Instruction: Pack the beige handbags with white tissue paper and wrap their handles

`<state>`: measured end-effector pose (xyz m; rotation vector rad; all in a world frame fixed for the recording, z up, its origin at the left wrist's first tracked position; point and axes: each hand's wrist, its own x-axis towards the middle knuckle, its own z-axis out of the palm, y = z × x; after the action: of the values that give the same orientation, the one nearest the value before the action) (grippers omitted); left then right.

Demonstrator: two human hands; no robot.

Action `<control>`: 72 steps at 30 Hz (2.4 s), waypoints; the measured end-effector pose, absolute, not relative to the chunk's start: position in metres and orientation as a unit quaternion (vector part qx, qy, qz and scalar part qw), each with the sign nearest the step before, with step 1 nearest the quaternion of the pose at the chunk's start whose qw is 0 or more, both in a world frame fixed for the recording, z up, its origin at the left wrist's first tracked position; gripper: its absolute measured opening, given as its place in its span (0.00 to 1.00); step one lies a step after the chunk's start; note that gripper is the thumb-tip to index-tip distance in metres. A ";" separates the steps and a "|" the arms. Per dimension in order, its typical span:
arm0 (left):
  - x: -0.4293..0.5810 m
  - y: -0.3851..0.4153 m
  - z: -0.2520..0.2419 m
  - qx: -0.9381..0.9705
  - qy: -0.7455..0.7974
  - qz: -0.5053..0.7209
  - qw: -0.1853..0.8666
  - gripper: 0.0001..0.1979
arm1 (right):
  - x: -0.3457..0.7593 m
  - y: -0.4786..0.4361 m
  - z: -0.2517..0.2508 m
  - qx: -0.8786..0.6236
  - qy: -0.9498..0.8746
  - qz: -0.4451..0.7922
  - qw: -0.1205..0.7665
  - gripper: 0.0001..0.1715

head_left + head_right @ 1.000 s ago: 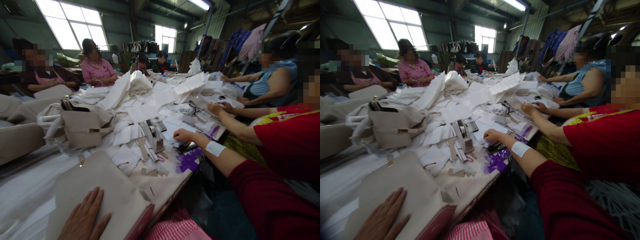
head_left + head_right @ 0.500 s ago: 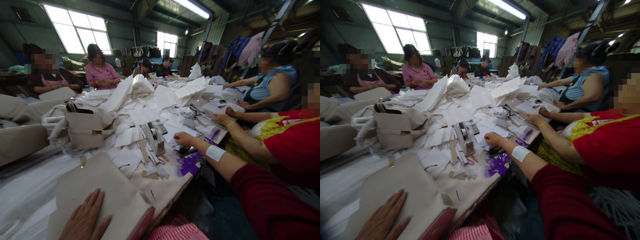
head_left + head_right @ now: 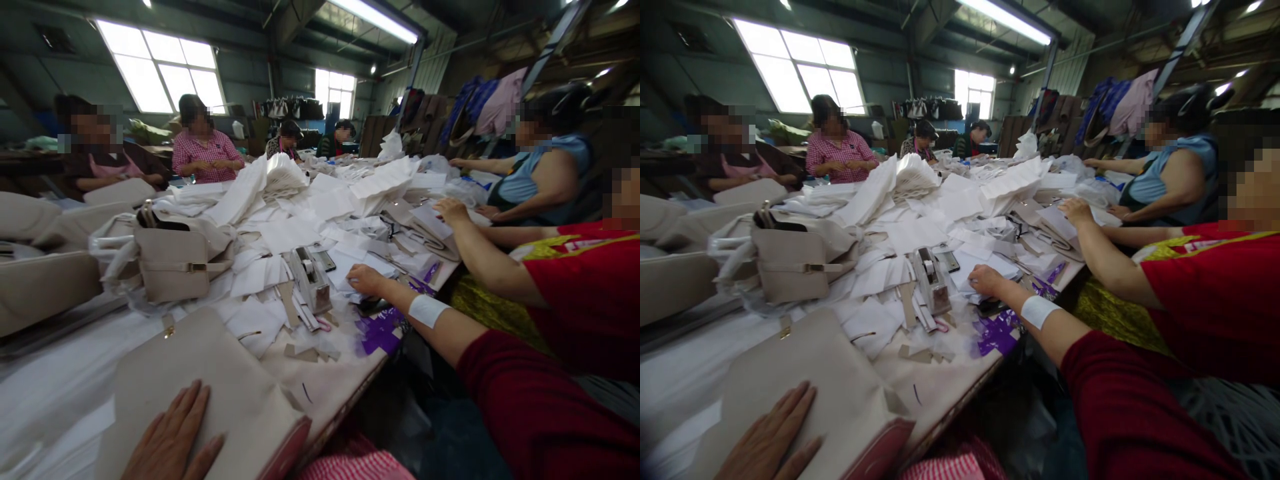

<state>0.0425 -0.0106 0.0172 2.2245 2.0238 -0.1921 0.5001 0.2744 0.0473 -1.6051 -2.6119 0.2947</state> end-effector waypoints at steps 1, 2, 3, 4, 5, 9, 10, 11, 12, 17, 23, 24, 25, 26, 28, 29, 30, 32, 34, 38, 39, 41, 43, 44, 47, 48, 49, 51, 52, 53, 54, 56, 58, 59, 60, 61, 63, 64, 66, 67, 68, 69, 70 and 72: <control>0.042 -0.011 0.016 0.738 0.669 -0.062 0.064 0.39 | 0.502 0.276 0.048 -0.517 -0.848 0.109 0.030 0.17; 0.041 -0.011 0.015 0.739 0.668 -0.061 0.063 0.38 | 0.504 0.278 0.048 -0.514 -0.848 0.123 0.028 0.18; 0.040 -0.011 0.014 0.741 0.666 -0.059 0.061 0.38 | 0.505 0.279 0.049 -0.513 -0.847 0.138 0.026 0.19; 0.039 -0.011 0.012 0.743 0.664 -0.056 0.058 0.38 | 0.507 0.281 0.049 -0.512 -0.845 0.152 0.024 0.20; 0.039 -0.012 0.011 0.745 0.663 -0.052 0.055 0.38 | 0.509 0.283 0.049 -0.511 -0.843 0.166 0.023 0.21; 0.037 -0.012 0.008 0.745 0.664 -0.033 0.058 0.38 | 0.514 0.287 0.049 -0.508 -0.836 0.208 0.030 0.21; 0.038 -0.012 0.008 0.744 0.665 -0.029 0.060 0.38 | 0.515 0.288 0.049 -0.506 -0.834 0.217 0.034 0.21; 0.038 -0.011 0.009 0.743 0.666 -0.028 0.062 0.38 | 0.516 0.288 0.048 -0.504 -0.833 0.225 0.037 0.21; 0.039 -0.011 0.011 0.742 0.667 -0.027 0.063 0.38 | 0.517 0.288 0.048 -0.501 -0.832 0.234 0.041 0.21; 0.042 -0.010 0.016 0.738 0.669 -0.038 0.077 0.38 | 0.521 0.290 0.047 -0.490 -0.829 0.263 0.054 0.20; 0.042 -0.010 0.018 0.738 0.670 -0.037 0.076 0.38 | 0.519 0.289 0.047 -0.514 -0.813 0.265 0.063 0.19; 0.042 -0.010 0.019 0.737 0.670 -0.041 0.077 0.38 | 0.518 0.289 0.047 -0.519 -0.810 0.265 0.065 0.19; 0.043 -0.010 0.019 0.736 0.671 -0.045 0.077 0.39 | 0.517 0.288 0.047 -0.524 -0.807 0.265 0.066 0.19; 0.043 -0.010 0.019 0.735 0.672 -0.047 0.077 0.39 | 0.517 0.288 0.047 -0.529 -0.804 0.264 0.066 0.19; 0.043 -0.011 0.019 0.735 0.673 -0.050 0.075 0.39 | 0.515 0.287 0.048 -0.539 -0.798 0.263 0.065 0.19; 0.043 -0.011 0.018 0.735 0.672 -0.051 0.074 0.39 | 0.514 0.286 0.048 -0.543 -0.795 0.263 0.064 0.18; 0.042 -0.011 0.017 0.736 0.671 -0.051 0.073 0.39 | 0.512 0.286 0.049 -0.548 -0.792 0.263 0.061 0.17; 0.041 -0.011 0.015 0.737 0.670 -0.048 0.070 0.39 | 0.509 0.285 0.051 -0.559 -0.785 0.262 0.052 0.16; 0.041 -0.012 0.014 0.739 0.669 -0.037 0.065 0.38 | 0.505 0.284 0.053 -0.572 -0.776 0.263 0.038 0.14; 0.042 -0.012 0.016 0.738 0.671 -0.024 0.069 0.38 | 0.494 0.284 0.056 -0.603 -0.756 0.255 -0.008 0.15; 0.043 -0.012 0.018 0.738 0.671 -0.026 0.073 0.38 | 0.491 0.284 0.056 -0.611 -0.751 0.250 -0.020 0.16; 0.044 -0.012 0.021 0.736 0.671 -0.027 0.080 0.37 | 0.485 0.283 0.056 -0.621 -0.746 0.238 -0.039 0.16; 0.046 -0.012 0.024 0.735 0.673 -0.026 0.086 0.37 | 0.482 0.281 0.057 -0.621 -0.749 0.225 -0.048 0.15; 0.046 -0.012 0.026 0.734 0.673 -0.027 0.088 0.37 | 0.482 0.280 0.058 -0.620 -0.752 0.218 -0.048 0.15; 0.047 -0.012 0.028 0.732 0.674 -0.032 0.093 0.38 | 0.487 0.279 0.067 -0.620 -0.764 0.176 -0.023 0.14; 0.048 -0.012 0.028 0.731 0.675 -0.036 0.092 0.38 | 0.489 0.279 0.072 -0.623 -0.767 0.156 -0.006 0.14; 0.049 -0.012 0.029 0.730 0.676 -0.040 0.090 0.38 | 0.492 0.280 0.077 -0.626 -0.768 0.134 0.013 0.14; 0.050 -0.011 0.030 0.728 0.677 -0.055 0.090 0.37 | 0.497 0.282 0.090 -0.631 -0.768 0.096 0.049 0.14; 0.051 -0.011 0.031 0.726 0.679 -0.064 0.091 0.37 | 0.500 0.282 0.097 -0.632 -0.768 0.081 0.064 0.14; 0.052 -0.011 0.032 0.724 0.680 -0.072 0.093 0.37 | 0.501 0.283 0.104 -0.632 -0.768 0.071 0.078 0.14; 0.054 -0.011 0.034 0.722 0.681 -0.079 0.096 0.38 | 0.502 0.284 0.112 -0.631 -0.768 0.064 0.091 0.14; 0.056 -0.010 0.038 0.720 0.682 -0.085 0.102 0.38 | 0.500 0.284 0.128 -0.630 -0.766 0.060 0.116 0.13; 0.058 -0.010 0.043 0.719 0.682 -0.086 0.107 0.38 | 0.494 0.283 0.146 -0.629 -0.762 0.067 0.141 0.13; 0.059 -0.011 0.044 0.718 0.682 -0.085 0.109 0.38 | 0.489 0.281 0.155 -0.629 -0.758 0.074 0.153 0.13; 0.060 -0.011 0.046 0.716 0.684 -0.082 0.110 0.38 | 0.482 0.279 0.164 -0.630 -0.755 0.082 0.164 0.13; 0.060 -0.011 0.046 0.715 0.686 -0.078 0.111 0.38 | 0.474 0.276 0.174 -0.630 -0.752 0.090 0.175 0.12; 0.061 -0.012 0.046 0.714 0.688 -0.061 0.113 0.38 | 0.451 0.267 0.192 -0.625 -0.748 0.108 0.195 0.11; 0.061 -0.012 0.046 0.714 0.689 -0.050 0.115 0.38 | 0.438 0.261 0.200 -0.619 -0.749 0.121 0.205 0.11; 0.061 -0.013 0.047 0.712 0.691 -0.018 0.122 0.37 | 0.406 0.246 0.213 -0.601 -0.755 0.150 0.216 0.12; 0.061 -0.014 0.049 0.710 0.693 0.007 0.125 0.37 | 0.389 0.237 0.217 -0.588 -0.759 0.175 0.220 0.13; 0.061 -0.015 0.052 0.708 0.693 0.037 0.130 0.37 | 0.371 0.228 0.220 -0.572 -0.757 0.222 0.225 0.13; 0.061 -0.016 0.056 0.705 0.692 0.073 0.139 0.36 | 0.353 0.218 0.220 -0.554 -0.745 0.290 0.232 0.13; 0.060 -0.018 0.061 0.701 0.687 0.113 0.153 0.36 | 0.334 0.208 0.219 -0.532 -0.721 0.376 0.238 0.11; 0.057 -0.021 0.070 0.686 0.671 0.196 0.205 0.34 | 0.296 0.187 0.211 -0.487 -0.628 0.556 0.245 0.09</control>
<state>0.0571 -0.0206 0.0700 1.9115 1.8697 0.5465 0.2960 0.1873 0.2106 -1.3292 -1.7132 1.5166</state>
